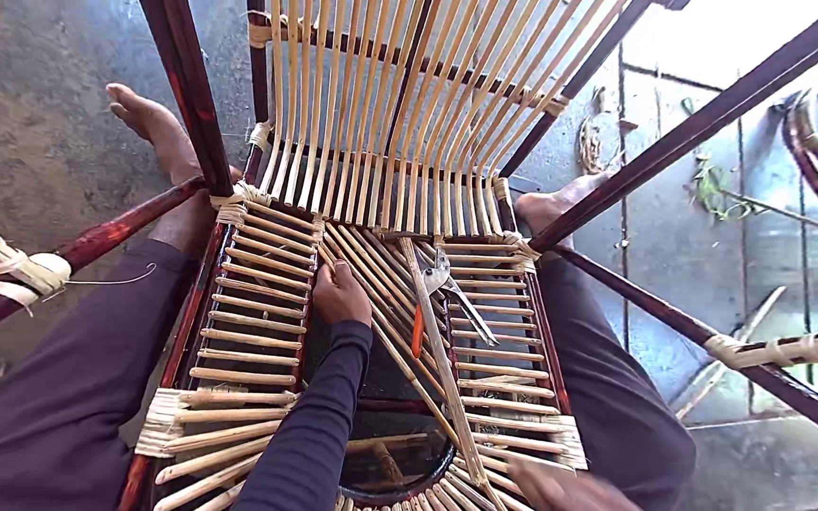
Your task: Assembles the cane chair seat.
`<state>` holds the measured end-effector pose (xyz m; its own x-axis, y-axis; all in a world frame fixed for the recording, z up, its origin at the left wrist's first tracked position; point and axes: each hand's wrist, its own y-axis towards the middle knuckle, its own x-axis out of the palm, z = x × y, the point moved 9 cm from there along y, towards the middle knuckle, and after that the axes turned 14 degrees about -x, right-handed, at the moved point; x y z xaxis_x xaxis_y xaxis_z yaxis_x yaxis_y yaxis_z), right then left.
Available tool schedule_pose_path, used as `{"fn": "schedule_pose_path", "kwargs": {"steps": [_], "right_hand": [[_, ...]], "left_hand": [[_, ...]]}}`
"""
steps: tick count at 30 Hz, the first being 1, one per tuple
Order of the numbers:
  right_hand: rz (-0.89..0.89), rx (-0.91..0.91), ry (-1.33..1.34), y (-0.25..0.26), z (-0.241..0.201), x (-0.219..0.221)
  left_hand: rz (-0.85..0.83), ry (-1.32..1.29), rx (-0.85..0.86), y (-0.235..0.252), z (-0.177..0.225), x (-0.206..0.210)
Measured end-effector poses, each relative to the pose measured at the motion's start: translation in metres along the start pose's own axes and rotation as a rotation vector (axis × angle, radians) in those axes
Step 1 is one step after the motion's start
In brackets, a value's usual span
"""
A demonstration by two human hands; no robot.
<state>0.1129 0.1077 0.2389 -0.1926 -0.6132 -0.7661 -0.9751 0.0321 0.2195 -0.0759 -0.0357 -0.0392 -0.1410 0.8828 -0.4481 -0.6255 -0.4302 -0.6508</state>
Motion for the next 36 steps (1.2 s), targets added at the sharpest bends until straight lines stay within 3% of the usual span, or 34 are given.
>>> {"fn": "schedule_pose_path", "kwargs": {"steps": [4,8,12,15,26,30,36], "right_hand": [[0.054,-0.120,0.166,0.080,0.082,0.107],[-0.238,0.107,0.281,0.167,0.135,0.216],[-0.457,0.144,0.340,0.212,0.157,0.276],[-0.513,0.082,0.320,0.219,0.158,0.291],[-0.465,0.044,0.248,0.209,0.158,0.292],[-0.457,-0.059,0.204,0.210,0.152,0.293],[-0.539,-0.090,0.243,0.213,0.147,0.290]], "left_hand": [[-0.004,-0.041,-0.023,0.001,-0.003,0.001],[-0.047,-0.057,-0.069,0.003,-0.003,0.003],[-0.016,-0.028,-0.022,0.001,0.000,0.001],[-0.016,-0.029,-0.007,0.001,0.000,0.003],[0.023,-0.073,0.039,0.001,-0.001,0.001],[0.023,-0.074,0.041,0.002,-0.003,0.001],[0.015,-0.060,0.046,0.000,0.000,0.001]]}}
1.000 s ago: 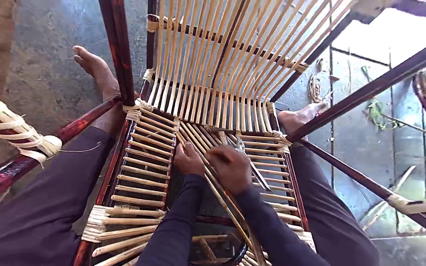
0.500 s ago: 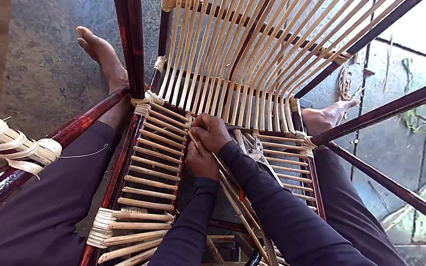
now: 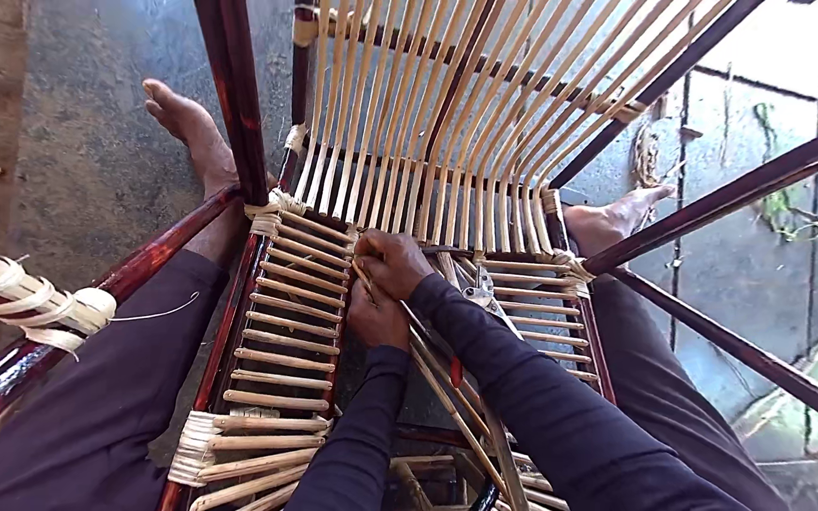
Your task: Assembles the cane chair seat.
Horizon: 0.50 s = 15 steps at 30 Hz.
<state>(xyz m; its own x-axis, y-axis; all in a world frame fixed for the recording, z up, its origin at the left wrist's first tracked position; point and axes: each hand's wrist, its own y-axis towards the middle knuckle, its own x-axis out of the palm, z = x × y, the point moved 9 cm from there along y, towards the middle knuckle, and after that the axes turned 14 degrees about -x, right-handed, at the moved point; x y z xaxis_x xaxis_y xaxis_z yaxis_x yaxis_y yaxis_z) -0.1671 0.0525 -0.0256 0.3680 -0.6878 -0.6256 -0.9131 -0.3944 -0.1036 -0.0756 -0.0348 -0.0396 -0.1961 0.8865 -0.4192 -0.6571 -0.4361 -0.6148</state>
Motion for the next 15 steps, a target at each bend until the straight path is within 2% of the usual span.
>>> {"fn": "schedule_pose_path", "kwargs": {"steps": [3,5,7,8,10,13,15], "right_hand": [[0.073,0.123,0.054,-0.036,-0.007,-0.029],[0.105,0.303,-0.203,-0.102,-0.023,-0.060],[0.024,0.513,-0.412,-0.183,-0.039,-0.073],[-0.019,0.594,-0.416,-0.219,-0.043,-0.069],[-0.028,0.640,-0.318,-0.266,-0.054,-0.056],[0.258,0.629,-0.138,-0.291,-0.074,-0.070],[0.386,0.579,-0.061,-0.285,-0.095,-0.084]], "left_hand": [[-0.023,0.000,-0.039,0.000,-0.002,0.001],[-0.022,0.021,-0.065,-0.001,-0.004,0.001],[-0.014,0.036,-0.058,0.000,-0.003,0.001],[-0.006,0.039,-0.052,0.000,-0.003,0.001],[0.003,0.049,-0.052,0.000,-0.004,0.000],[-0.004,0.057,-0.030,-0.002,-0.004,0.001],[0.001,0.059,-0.014,-0.001,0.000,0.000]]}}
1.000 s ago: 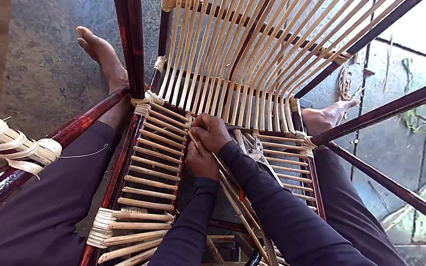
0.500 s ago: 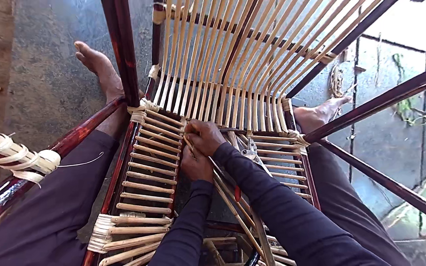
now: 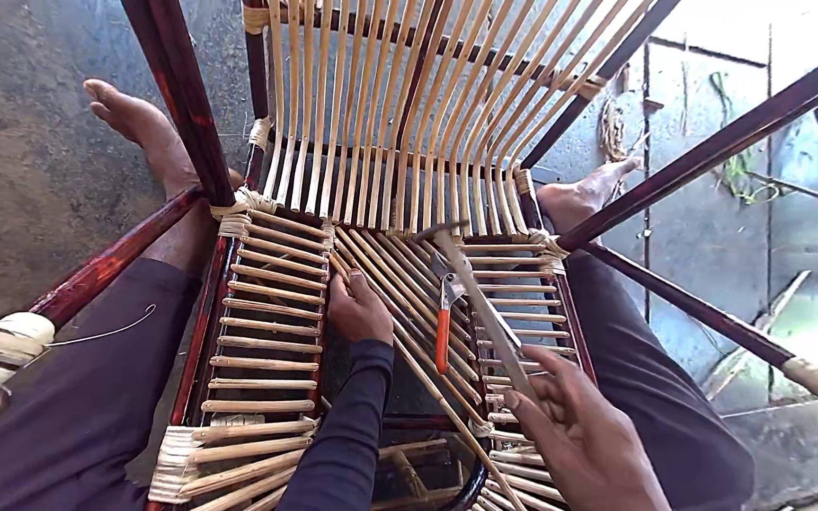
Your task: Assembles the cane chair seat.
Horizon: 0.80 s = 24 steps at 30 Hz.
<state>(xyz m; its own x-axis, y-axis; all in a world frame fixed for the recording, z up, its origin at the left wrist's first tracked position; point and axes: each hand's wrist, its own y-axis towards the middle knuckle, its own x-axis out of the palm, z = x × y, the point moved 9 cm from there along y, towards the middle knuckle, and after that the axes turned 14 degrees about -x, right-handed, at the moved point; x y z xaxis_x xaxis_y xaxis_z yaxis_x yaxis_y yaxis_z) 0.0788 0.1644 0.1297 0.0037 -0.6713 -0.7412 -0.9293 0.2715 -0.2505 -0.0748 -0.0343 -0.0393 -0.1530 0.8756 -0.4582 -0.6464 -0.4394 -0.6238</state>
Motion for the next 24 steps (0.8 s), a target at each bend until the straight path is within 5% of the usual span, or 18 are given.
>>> {"fn": "schedule_pose_path", "kwargs": {"steps": [4,7,12,24], "right_hand": [[-0.018,0.031,0.200,-0.013,-0.012,0.020],[-0.109,0.042,0.127,-0.026,-0.006,0.038],[0.037,-0.216,-0.171,-0.037,-0.021,0.053],[0.045,-0.173,-0.099,-0.032,-0.022,0.052]], "left_hand": [[0.009,0.025,-0.023,0.000,-0.002,0.000],[0.003,0.022,-0.016,0.001,0.001,0.002],[-0.025,-0.012,-0.009,0.003,0.000,0.004],[-0.001,-0.024,0.016,0.002,-0.003,0.001]]}}
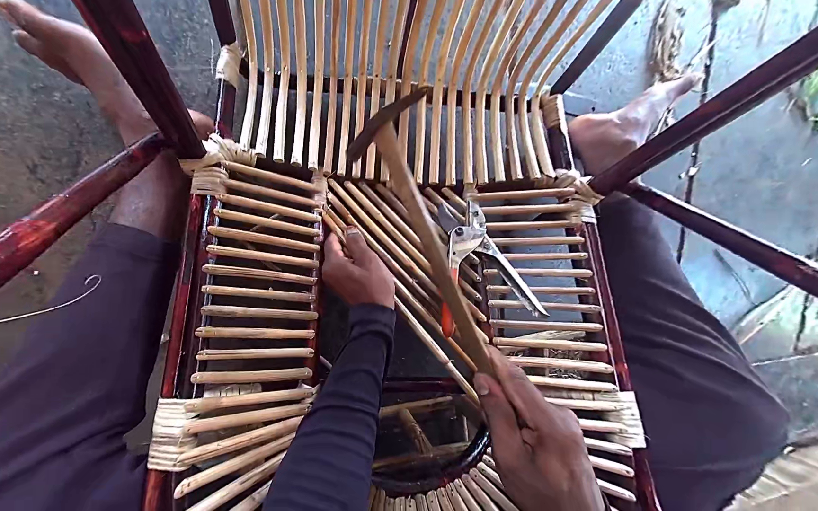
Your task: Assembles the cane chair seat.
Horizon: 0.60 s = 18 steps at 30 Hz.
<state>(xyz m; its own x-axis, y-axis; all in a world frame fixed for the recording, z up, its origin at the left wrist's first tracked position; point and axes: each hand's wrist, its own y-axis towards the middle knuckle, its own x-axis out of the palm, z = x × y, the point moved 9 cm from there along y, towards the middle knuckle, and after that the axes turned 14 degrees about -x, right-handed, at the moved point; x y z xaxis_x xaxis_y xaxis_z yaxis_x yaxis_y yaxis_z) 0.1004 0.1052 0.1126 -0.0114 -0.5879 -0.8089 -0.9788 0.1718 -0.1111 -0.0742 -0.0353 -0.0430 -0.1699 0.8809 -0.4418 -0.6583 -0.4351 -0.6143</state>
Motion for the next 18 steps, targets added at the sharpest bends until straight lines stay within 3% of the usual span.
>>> {"fn": "schedule_pose_path", "kwargs": {"steps": [18], "right_hand": [[-0.038,-0.001,-0.048,0.004,0.007,-0.001]], "left_hand": [[0.032,0.041,0.013,0.003,0.005,-0.002]]}}
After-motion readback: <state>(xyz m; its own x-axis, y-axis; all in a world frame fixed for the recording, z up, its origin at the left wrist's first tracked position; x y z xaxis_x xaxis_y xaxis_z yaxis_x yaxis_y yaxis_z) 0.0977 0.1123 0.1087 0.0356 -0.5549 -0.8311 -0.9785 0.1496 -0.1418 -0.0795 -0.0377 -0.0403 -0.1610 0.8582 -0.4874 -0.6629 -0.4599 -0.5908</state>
